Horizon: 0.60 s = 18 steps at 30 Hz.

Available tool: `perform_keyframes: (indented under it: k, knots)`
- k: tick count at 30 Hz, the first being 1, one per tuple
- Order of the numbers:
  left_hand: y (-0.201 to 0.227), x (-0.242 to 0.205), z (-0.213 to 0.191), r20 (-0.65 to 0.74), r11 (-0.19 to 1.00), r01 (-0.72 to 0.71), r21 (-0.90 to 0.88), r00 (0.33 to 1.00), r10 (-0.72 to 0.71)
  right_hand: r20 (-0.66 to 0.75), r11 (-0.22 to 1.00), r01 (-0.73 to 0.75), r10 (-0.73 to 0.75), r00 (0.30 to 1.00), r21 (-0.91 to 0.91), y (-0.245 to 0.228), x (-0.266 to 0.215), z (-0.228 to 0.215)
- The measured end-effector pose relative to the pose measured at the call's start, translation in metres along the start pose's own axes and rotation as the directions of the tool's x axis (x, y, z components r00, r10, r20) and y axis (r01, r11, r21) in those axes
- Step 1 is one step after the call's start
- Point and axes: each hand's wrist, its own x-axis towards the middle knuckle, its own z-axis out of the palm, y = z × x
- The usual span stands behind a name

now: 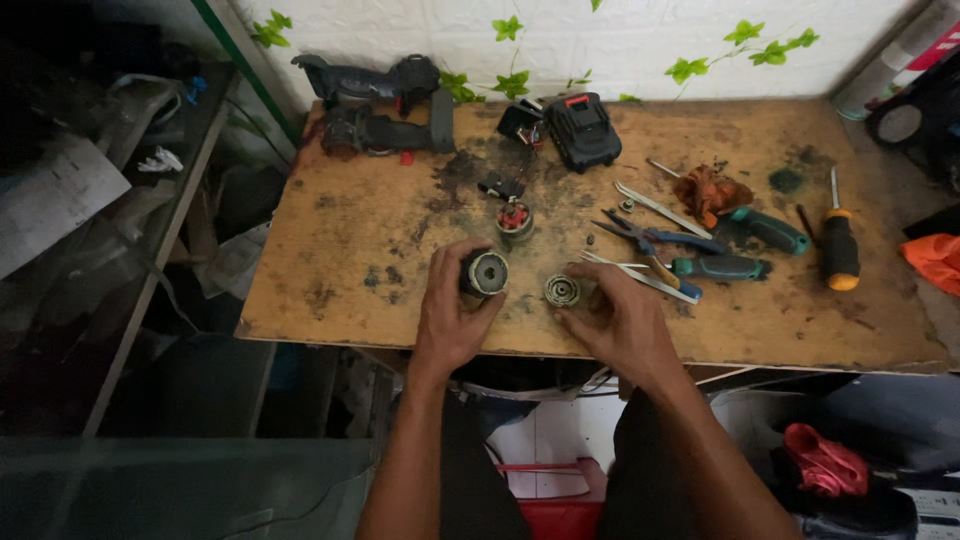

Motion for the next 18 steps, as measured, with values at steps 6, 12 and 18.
perform_keyframes:
  k: [6, 12, 18]
  knots:
    - [-0.003, 0.002, -0.001, 0.001, 1.000, -0.030, 0.004, 1.000, 0.030, 0.012, 0.999, 0.013, -0.014, 1.000, 0.039, 0.001, 0.003, -0.001]
    - [0.003, -0.001, -0.001, -0.010, 1.000, -0.025, -0.010, 1.000, 0.025, 0.001, 0.999, -0.016, 0.016, 1.000, 0.044, 0.001, 0.000, 0.000]
    - [0.000, 0.000, -0.001, 0.002, 0.999, -0.031, 0.014, 1.000, 0.031, -0.005, 1.000, -0.014, 0.015, 1.000, 0.023, -0.004, 0.000, -0.003]
